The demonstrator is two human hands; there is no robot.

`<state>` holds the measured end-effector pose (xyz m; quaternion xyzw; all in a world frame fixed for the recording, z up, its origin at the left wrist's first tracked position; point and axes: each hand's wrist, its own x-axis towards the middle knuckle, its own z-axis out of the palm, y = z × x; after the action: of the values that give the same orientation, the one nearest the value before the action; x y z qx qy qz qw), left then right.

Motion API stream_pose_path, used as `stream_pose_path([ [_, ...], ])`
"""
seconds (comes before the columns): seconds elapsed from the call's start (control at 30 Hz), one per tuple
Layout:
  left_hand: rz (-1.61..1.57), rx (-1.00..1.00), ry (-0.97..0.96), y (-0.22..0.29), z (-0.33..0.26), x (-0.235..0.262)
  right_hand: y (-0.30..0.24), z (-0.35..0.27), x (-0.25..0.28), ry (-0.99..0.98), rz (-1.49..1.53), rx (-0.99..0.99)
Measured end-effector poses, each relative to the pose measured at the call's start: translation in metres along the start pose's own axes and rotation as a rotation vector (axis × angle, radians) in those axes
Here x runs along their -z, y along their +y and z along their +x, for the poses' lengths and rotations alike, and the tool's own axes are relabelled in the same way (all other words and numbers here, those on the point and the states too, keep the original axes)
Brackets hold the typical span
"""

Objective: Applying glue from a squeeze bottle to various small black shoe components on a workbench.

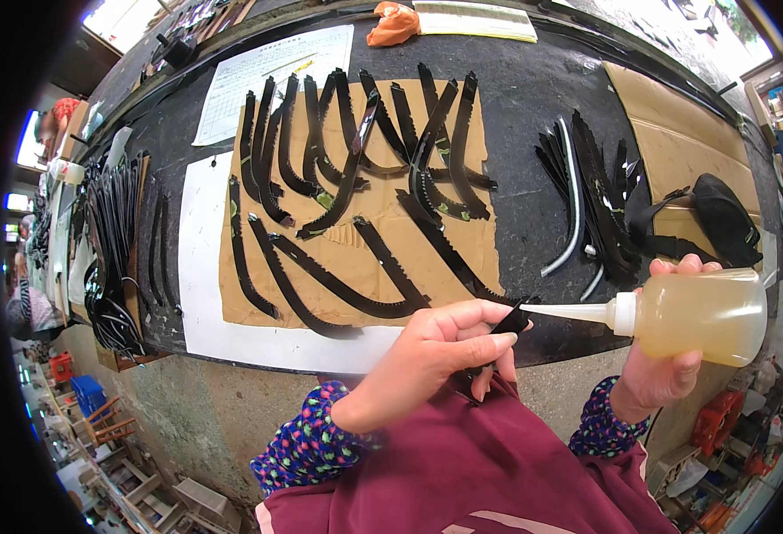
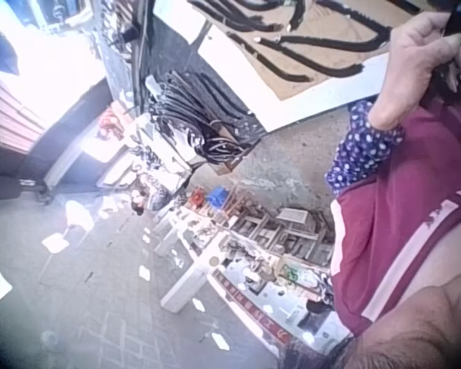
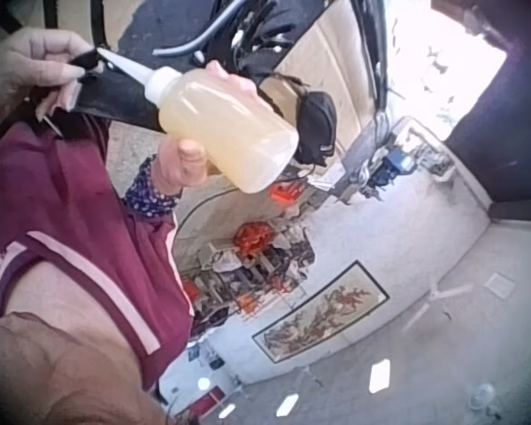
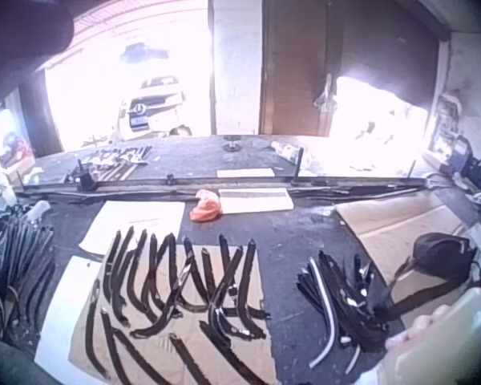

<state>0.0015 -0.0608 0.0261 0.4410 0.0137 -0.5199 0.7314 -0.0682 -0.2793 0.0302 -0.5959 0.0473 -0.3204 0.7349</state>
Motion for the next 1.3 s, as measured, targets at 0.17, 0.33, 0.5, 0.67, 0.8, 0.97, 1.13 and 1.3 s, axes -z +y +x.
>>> stream_pose_path([
  [0.17,0.02,0.006,-0.007,0.0,-0.001,-0.002,0.002,0.001,0.001,0.013,0.004,0.01],
  [0.33,0.032,-0.001,-0.021,0.0,-0.001,-0.002,0.003,-0.001,0.008,-0.019,0.005,0.005],
  [0.5,0.046,-0.016,-0.001,0.0,0.0,-0.002,0.004,-0.003,0.009,0.017,-0.001,0.025],
  [0.67,0.031,-0.009,0.02,0.0,0.002,-0.001,0.004,-0.004,0.011,0.035,0.004,0.026],
  [0.8,0.04,-0.019,0.026,-0.002,0.003,0.0,0.004,-0.005,0.012,0.037,0.016,0.022],
  [0.97,0.006,-0.047,0.035,-0.004,0.004,0.002,0.004,-0.007,0.014,0.009,0.029,-0.009],
  [1.13,-0.316,-0.238,0.24,-0.015,0.015,0.007,0.008,-0.01,0.029,-0.027,0.06,-0.052],
  [1.3,-0.21,-0.475,0.411,-0.023,0.036,0.03,0.008,-0.013,0.046,0.137,0.144,-0.028],
])
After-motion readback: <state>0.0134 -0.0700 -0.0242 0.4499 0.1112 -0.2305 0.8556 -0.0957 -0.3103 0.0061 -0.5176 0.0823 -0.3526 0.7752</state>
